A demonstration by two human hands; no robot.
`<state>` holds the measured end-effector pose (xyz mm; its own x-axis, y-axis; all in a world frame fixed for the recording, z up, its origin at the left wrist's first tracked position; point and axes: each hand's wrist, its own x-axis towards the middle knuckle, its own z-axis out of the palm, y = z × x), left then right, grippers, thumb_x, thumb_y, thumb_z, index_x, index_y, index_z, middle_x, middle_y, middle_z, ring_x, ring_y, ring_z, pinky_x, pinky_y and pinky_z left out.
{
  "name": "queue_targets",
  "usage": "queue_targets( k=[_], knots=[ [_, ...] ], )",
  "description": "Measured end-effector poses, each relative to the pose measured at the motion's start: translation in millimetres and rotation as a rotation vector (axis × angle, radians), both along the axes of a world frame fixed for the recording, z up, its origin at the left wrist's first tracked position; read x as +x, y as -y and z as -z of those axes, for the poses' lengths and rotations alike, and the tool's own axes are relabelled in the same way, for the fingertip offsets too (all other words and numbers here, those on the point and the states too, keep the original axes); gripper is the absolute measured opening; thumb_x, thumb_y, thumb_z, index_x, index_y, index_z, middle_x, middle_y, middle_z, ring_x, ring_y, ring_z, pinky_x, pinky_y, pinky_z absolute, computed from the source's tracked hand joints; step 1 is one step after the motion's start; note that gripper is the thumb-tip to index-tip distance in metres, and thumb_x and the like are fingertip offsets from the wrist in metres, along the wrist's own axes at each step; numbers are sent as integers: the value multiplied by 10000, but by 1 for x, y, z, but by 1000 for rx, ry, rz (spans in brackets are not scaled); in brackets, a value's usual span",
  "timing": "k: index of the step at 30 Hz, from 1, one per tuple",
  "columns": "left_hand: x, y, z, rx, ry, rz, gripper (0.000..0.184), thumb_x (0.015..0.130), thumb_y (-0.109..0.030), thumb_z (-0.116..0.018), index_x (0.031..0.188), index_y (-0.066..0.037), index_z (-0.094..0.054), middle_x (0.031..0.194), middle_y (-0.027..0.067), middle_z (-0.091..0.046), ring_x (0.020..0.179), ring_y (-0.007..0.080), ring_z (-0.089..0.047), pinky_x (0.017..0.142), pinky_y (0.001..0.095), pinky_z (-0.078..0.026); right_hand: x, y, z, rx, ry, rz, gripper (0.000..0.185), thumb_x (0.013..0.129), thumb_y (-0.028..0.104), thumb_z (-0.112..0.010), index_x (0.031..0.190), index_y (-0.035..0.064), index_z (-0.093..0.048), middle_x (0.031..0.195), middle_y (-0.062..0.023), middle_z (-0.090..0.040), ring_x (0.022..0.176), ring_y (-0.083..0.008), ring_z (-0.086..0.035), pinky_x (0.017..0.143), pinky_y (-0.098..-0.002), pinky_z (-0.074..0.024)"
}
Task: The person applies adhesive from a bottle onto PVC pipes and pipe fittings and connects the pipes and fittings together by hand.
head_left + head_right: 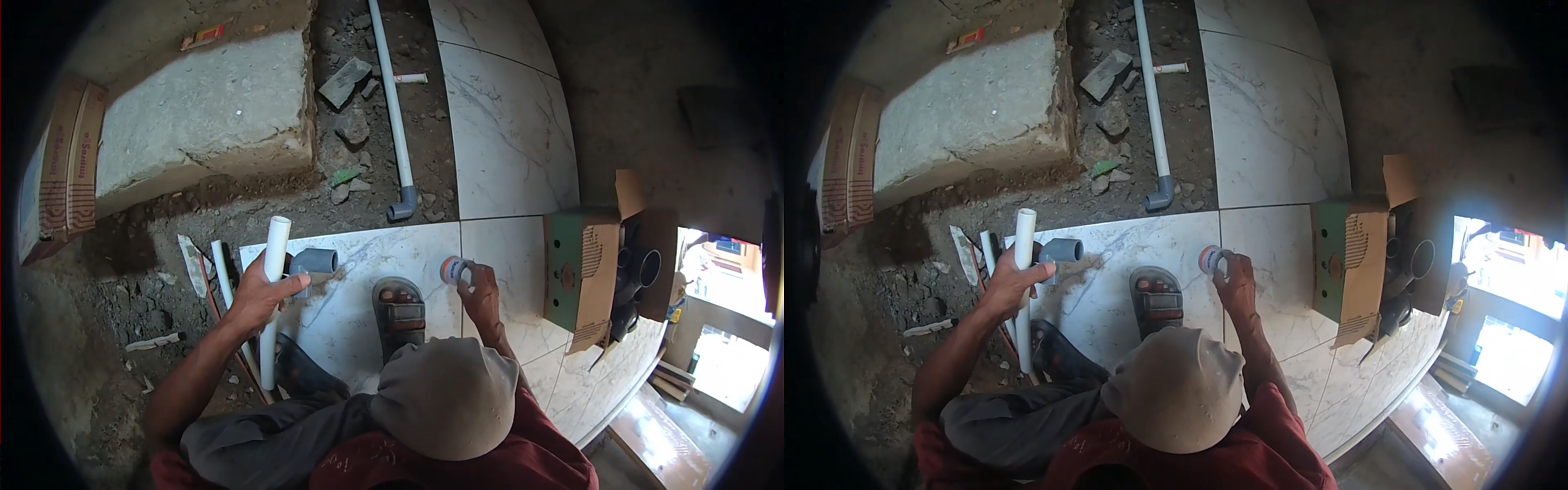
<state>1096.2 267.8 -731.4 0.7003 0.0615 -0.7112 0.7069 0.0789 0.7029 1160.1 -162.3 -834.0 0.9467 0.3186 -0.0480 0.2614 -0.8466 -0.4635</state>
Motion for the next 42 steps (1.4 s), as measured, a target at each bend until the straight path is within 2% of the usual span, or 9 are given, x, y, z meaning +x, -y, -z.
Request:
queue_targets(
  k=[7,13,16,19,20,22,28,33,42],
  knots=[
    [2,1,-8,-5,-21,-1,451,777,-263,-787,1065,-55,-509,850,11,-552,721,98,-531,538,257,-449,8,-17,-3,-127,-43,-32,416,708,61,-721,1091,7,-565,1066,-221,-584,1005,-381,-556,828,-472,-481],
    [2,3,-7,-31,-4,3,444,778,-260,-789,1055,-52,-510,844,10,-545,680,93,-521,526,251,-443,16,-14,-26,99,-308,55,417,720,92,-734,1092,4,-569,1017,-209,-625,907,-387,-595,818,-459,-493],
    [1,3,-1,7,24,32,438,780,-256,-787,1053,-51,-514,840,9,-545,663,89,-517,517,254,-444,10,-8,-26,31,109,-82,425,747,98,-724,1130,0,-570,941,-163,-642,818,-315,-632,751,-408,-520],
    [0,7,-6,6,20,22,438,778,-255,-793,1051,-52,-517,834,6,-545,666,85,-518,509,245,-443,4,10,-35,281,-314,493,422,825,132,-673,1197,-18,-541,978,-92,-616,813,-198,-633,720,-340,-540],
    [2,9,-7,-17,38,4,441,776,-255,-797,1052,-54,-518,832,4,-545,667,83,-517,507,241,-442,2,13,-36,283,-312,490,422,825,132,-673,1197,-18,-541,978,-92,-616,813,-198,-633,720,-340,-540],
    [4,12,-9,-31,30,1,444,775,-253,-799,1055,-55,-516,838,6,-544,676,82,-520,508,240,-443,2,3,-56,1080,-554,776,412,846,142,-639,1212,-11,-524,1012,-110,-612,838,-216,-637,731,-342,-552],
    [7,14,-15,-22,58,34,488,768,-258,-805,1092,-54,-502,883,16,-542,714,85,-536,514,246,-450,15,-80,-107,1331,-723,463,394,858,107,-637,1212,-15,-513,1079,-134,-608,962,-225,-629,860,-358,-535],
    [7,13,-22,223,178,133,596,780,-308,-787,1196,-5,-489,877,33,-538,692,104,-523,556,265,-440,33,-146,-139,914,-479,-205,458,839,59,-703,1248,-16,-510,1221,-128,-539,1068,-179,-573,926,-314,-483],
    [4,3,-31,-125,-45,-75,407,811,-239,-762,1092,-42,-543,845,10,-576,667,80,-532,507,240,-438,39,-162,-133,949,-439,-261,482,802,51,-746,1233,4,-535,1248,-152,-520,1111,-219,-562,932,-326,-484]
  ],
)
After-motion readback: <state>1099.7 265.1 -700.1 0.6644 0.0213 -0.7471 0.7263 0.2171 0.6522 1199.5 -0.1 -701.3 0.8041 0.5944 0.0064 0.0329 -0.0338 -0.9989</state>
